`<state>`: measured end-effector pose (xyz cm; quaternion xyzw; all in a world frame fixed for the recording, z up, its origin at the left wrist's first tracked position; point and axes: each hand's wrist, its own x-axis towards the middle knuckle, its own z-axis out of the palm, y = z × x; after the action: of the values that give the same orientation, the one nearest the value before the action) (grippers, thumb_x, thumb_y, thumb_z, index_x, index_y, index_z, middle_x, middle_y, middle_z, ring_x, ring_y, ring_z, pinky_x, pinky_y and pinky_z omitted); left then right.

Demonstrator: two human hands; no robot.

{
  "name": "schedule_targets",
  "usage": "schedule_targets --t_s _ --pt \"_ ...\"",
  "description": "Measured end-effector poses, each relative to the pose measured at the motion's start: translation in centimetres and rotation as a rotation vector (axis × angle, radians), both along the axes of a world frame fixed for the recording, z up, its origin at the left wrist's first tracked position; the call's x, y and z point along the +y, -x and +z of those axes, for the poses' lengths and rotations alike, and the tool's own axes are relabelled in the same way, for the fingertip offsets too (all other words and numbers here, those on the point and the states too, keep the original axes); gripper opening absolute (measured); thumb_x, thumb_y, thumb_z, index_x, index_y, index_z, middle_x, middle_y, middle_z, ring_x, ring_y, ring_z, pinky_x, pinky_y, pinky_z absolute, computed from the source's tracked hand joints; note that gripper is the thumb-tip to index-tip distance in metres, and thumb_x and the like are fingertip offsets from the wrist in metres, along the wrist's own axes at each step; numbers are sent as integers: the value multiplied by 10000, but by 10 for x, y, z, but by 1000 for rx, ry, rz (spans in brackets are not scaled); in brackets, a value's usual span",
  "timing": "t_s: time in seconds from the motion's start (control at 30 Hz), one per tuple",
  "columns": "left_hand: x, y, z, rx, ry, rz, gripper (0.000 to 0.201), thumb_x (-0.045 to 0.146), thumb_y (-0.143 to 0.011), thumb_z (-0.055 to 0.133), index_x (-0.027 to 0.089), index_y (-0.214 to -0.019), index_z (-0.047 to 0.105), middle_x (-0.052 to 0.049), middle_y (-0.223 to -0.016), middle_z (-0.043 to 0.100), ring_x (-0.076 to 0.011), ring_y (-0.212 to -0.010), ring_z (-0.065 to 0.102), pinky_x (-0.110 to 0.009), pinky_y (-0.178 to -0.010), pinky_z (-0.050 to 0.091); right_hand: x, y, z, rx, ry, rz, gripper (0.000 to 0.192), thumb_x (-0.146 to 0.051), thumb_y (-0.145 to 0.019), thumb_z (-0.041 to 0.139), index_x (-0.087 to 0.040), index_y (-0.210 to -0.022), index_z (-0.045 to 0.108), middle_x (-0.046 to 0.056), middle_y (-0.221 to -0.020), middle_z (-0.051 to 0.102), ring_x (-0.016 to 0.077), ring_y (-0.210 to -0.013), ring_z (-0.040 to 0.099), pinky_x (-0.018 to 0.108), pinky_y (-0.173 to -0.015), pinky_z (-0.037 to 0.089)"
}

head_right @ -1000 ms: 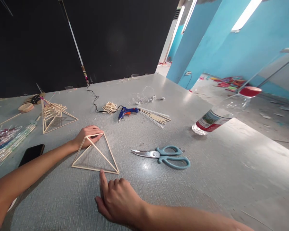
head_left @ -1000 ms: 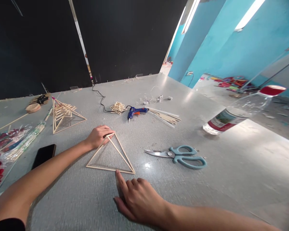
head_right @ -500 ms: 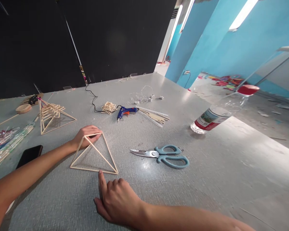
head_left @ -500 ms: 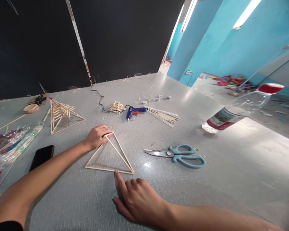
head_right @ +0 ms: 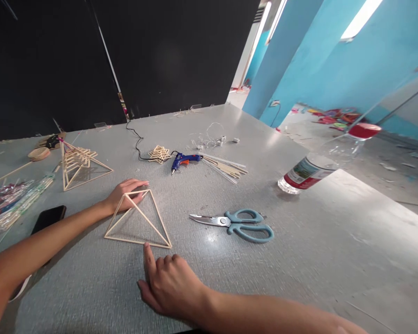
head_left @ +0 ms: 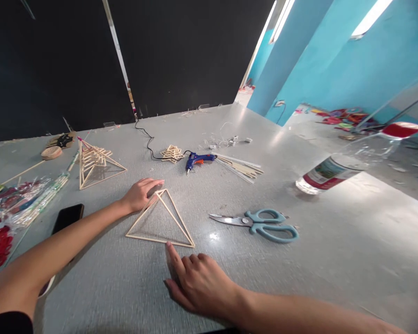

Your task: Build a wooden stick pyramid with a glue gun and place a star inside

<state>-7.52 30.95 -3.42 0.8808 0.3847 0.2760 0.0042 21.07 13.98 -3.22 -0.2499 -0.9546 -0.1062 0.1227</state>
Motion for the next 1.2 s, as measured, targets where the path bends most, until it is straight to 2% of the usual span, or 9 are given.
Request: schedule_targets --t_s 0.13,0.27,0.33,0.4,0.53,0.7,0.93,1.07,1.2 --pt "-21 30 15 37 70 95 350 186 -996 543 200 -1316 683 -84 -1167 767 -198 -1086 707 -350 -980 569 1 -9 11 128 -63 114 495 -334 -1044 458 16 -1389 514 31 -671 659 181 -500 587 357 -483 318" --pt "-68 57 33 105 164 179 216 229 -947 612 225 -1092 772 -33 -899 771 -164 -777 687 -280 -730 535 5 -32 24 225 -112 203 186 -181 -1041 434 -120 -1091 602 -12 -621 588 137 -498 522 345 -506 295" --pt "-97 62 40 129 225 204 187 220 -912 632 230 -1030 777 -5 -802 744 -140 -673 648 -252 -643 484 7 -46 26 232 -110 168 194 -150 -1041 418 -183 -922 568 -18 -610 557 130 -495 503 350 -516 284" --pt "-124 60 47 139 281 231 201 208 -898 628 226 -1044 765 6 -775 728 -127 -635 630 -237 -601 449 7 -58 23 219 -97 127 231 -153 -1052 407 -201 -874 546 -19 -611 554 132 -499 513 355 -524 287" --pt "-156 48 55 141 364 259 218 212 -892 616 220 -1071 740 -1 -813 714 -129 -660 634 -229 -603 433 2 -71 2 121 -47 88 170 -198 -1059 468 -141 -1147 602 -14 -672 623 143 -532 574 353 -529 293" --pt "-167 39 58 161 415 250 218 204 -890 617 230 -1071 733 -11 -845 701 -148 -710 635 -245 -656 435 -4 -54 -18 14 -15 -9 430 -264 -1072 479 -74 -1457 488 30 -740 710 162 -563 644 337 -513 272" --pt "-184 26 58 158 464 152 307 172 -925 569 270 -1142 763 -20 -931 720 -141 -736 660 -245 -677 452 -4 -17 10 -120 141 -153 537 -324 -1085 414 -6 -1516 446 94 -717 742 208 -563 701 336 -471 177" --pt "-196 8 59 134 416 25 333 169 -924 559 276 -1167 760 -34 -968 743 -150 -759 672 -258 -695 491 -1 -21 24 -150 252 -206 405 -285 -1083 396 -91 -1415 524 72 -705 742 199 -598 722 334 -494 126" --pt "-200 -16 59 192 348 -102 333 150 -919 572 275 -1178 741 -42 -963 744 -188 -859 697 -289 -745 525 5 -39 24 -158 270 -264 367 -300 -1091 374 -127 -1371 535 62 -701 743 184 -572 701 333 -516 101"
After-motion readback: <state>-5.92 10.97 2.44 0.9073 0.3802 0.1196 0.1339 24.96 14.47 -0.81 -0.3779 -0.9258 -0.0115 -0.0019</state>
